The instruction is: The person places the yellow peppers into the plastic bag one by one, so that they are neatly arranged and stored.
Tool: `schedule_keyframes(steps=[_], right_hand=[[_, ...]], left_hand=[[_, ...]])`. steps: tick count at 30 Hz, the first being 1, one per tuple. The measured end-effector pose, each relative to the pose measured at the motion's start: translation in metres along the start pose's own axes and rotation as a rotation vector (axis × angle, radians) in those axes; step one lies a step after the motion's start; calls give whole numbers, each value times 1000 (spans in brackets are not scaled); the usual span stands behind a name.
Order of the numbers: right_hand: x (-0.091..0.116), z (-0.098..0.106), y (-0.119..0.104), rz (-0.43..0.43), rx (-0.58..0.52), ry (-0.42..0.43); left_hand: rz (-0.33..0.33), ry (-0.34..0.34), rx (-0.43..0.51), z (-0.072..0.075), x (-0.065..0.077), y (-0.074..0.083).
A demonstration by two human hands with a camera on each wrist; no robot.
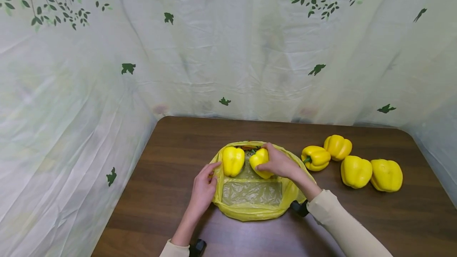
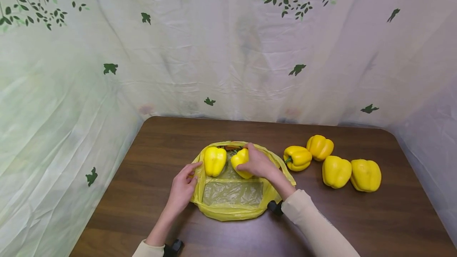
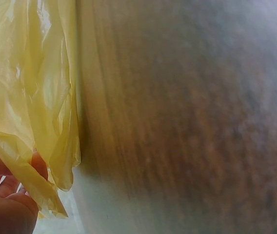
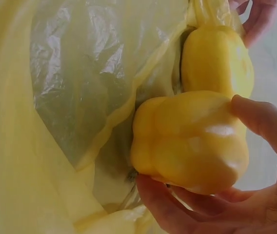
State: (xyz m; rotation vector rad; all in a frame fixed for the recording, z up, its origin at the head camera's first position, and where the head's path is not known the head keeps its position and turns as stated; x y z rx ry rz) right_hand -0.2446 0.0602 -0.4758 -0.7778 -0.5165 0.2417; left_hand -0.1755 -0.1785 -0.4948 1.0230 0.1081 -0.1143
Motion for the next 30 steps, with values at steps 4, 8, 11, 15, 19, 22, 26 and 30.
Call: schedule_keyframes(steps=[4, 8, 11, 15, 19, 22, 26, 30], right_hand=[[-2, -3, 0, 0, -16, 2], [-5, -4, 1, -12, -22, 13], [-6, -5, 2, -10, -23, 22], [-7, -5, 2, 12, -19, 30], [-8, -4, 3, 37, -11, 29], [-7, -3, 2, 54, 3, 26], [-7, 0, 1, 60, 8, 19], [-7, 2, 0, 57, -5, 8]], left_hand=[[1, -4, -1, -1, 0, -1], [4, -6, -2, -1, 0, -1], [8, -8, -3, -1, 1, -1], [12, -7, -3, -2, 2, -1], [14, -4, -3, -1, 2, 0], [18, -4, -8, -1, 2, -1], [17, -6, -11, -1, 1, 0], [20, -8, -12, -1, 1, 0]])
Point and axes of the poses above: each hand's wrist, its own x-axis away from the middle knuckle, its own z-axis out of the back of the hand, y = z × x, the point moved 7 cm from there along -x, towards the middle knuckle, and after that the axes turned 6 degrees about -y, right-handed, at the moved point
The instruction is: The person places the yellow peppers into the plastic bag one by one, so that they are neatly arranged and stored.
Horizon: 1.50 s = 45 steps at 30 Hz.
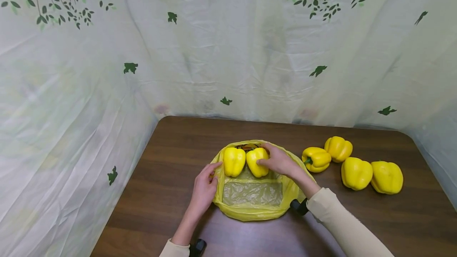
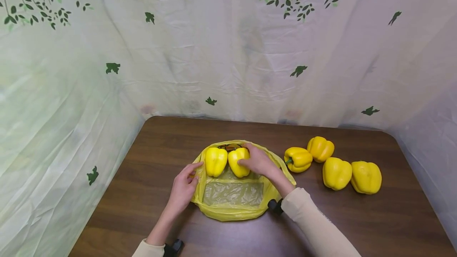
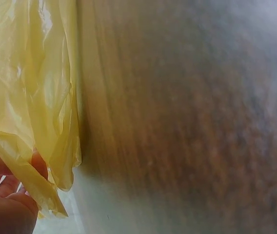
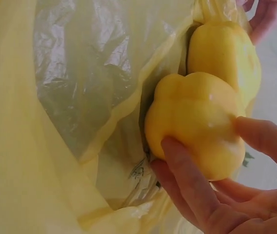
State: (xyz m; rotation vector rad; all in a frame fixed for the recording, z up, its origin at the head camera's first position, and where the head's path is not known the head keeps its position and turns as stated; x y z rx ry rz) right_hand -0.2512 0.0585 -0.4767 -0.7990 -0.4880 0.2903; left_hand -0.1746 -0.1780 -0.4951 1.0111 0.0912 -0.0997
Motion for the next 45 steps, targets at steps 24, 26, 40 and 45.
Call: schedule_keyframes(steps=[24, 26, 40, 45], right_hand=[[6, -1, 8, -68, -182, -7], [8, 1, 9, -66, -180, -4], [25, 1, 17, 3, -311, 11], [31, 4, 26, 18, -317, 59]], left_hand=[[-10, 1, -2, 1, 1, 0], [-13, 3, -1, 1, 1, 0], [-37, 16, 7, 2, 0, 1], [-26, 12, 8, 1, -1, 1]])
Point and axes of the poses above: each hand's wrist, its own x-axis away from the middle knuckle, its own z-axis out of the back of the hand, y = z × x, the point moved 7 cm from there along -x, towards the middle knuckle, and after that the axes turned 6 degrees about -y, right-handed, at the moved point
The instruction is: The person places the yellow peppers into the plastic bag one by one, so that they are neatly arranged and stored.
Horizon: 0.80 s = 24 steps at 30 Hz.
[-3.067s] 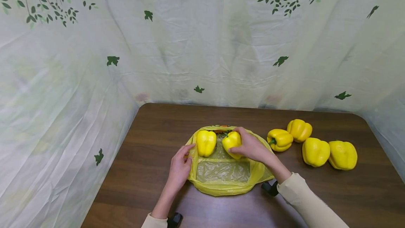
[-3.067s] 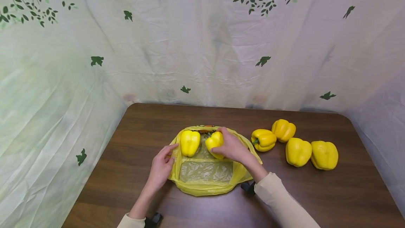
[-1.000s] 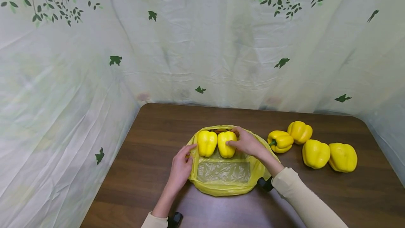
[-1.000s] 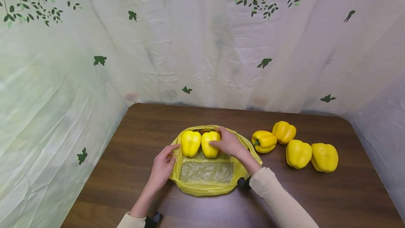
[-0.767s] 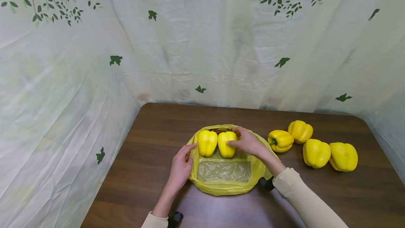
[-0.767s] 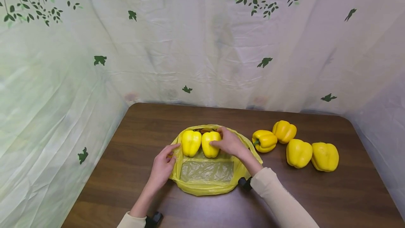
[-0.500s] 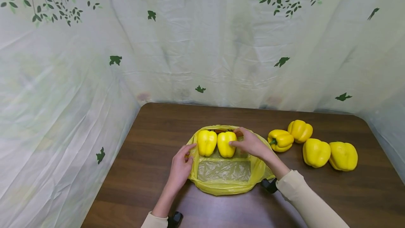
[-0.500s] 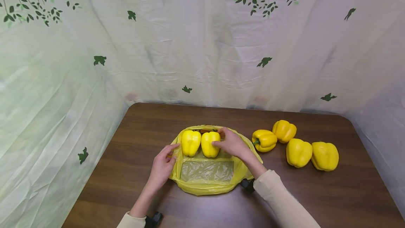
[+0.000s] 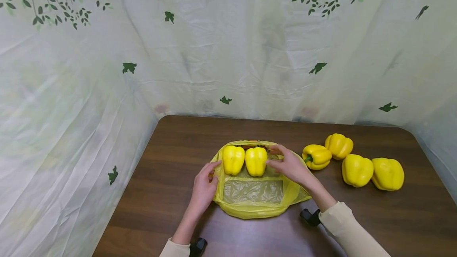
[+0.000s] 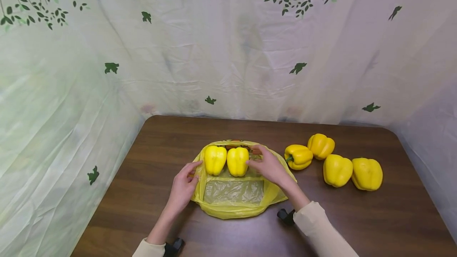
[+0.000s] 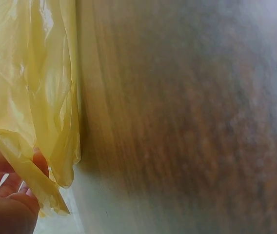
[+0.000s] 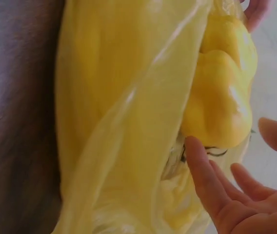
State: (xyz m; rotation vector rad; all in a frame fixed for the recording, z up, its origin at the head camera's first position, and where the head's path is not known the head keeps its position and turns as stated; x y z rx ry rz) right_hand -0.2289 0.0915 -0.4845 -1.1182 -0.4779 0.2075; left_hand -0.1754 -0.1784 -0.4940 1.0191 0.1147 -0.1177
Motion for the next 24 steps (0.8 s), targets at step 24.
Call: schedule_keyframes(steps=[24], right_hand=[[39, 35, 4, 233, 22, 109]], left_hand=[[21, -5, 13, 0, -1, -1]])
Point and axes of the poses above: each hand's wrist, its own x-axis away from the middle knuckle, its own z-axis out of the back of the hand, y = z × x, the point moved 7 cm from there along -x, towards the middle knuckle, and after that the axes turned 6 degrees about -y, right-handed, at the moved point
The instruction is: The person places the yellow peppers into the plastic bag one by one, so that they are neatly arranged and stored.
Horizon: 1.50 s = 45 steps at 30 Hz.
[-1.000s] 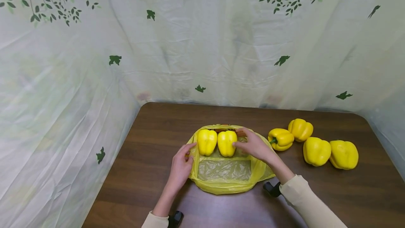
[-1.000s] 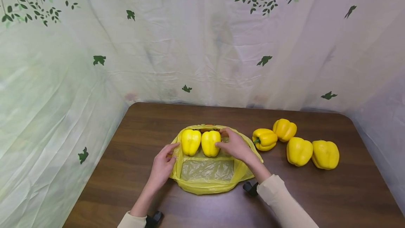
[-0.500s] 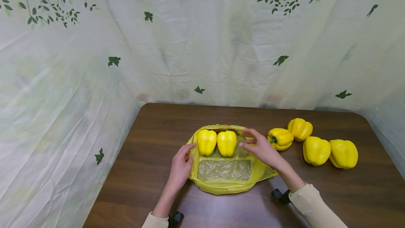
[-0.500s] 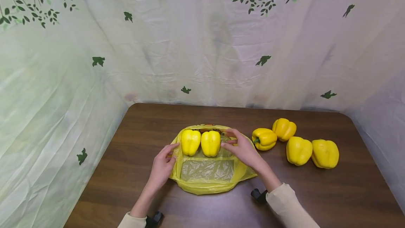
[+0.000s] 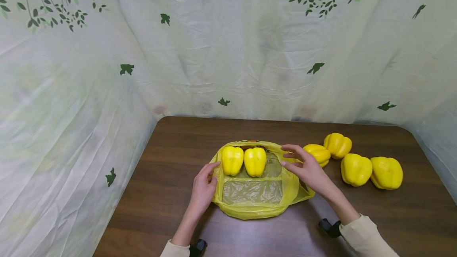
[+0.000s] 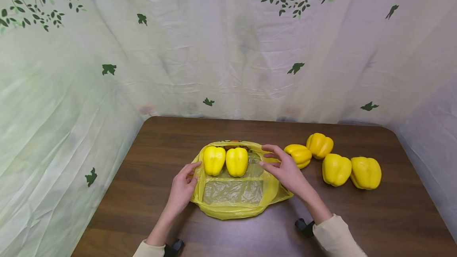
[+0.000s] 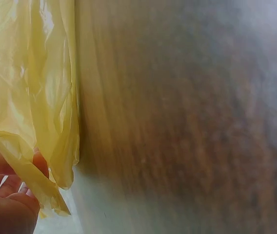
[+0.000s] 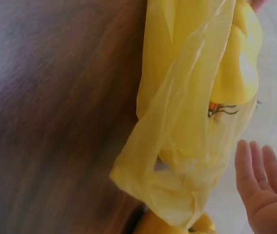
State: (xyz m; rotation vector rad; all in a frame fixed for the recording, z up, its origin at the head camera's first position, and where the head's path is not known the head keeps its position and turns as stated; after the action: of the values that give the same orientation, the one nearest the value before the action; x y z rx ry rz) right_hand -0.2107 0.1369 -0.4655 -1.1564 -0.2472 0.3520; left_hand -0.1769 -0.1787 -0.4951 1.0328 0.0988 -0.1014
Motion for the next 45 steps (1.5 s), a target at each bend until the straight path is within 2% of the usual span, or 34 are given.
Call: schedule_keyframes(steps=[8, 25, 30, 36, 45], right_hand=[[10, 14, -10, 102, 78, 79], [19, 48, 2, 134, 154, 134], [20, 60, 8, 130, 162, 139], [21, 68, 15, 111, 181, 106], [21, 74, 27, 30, 324, 47]], left_hand=[[1, 3, -9, 0, 0, 0], [10, 3, -24, -1, 0, -3], [13, -1, -20, -1, 0, -3], [12, 4, -18, 1, 0, -1], [19, -4, -24, 2, 1, -1]])
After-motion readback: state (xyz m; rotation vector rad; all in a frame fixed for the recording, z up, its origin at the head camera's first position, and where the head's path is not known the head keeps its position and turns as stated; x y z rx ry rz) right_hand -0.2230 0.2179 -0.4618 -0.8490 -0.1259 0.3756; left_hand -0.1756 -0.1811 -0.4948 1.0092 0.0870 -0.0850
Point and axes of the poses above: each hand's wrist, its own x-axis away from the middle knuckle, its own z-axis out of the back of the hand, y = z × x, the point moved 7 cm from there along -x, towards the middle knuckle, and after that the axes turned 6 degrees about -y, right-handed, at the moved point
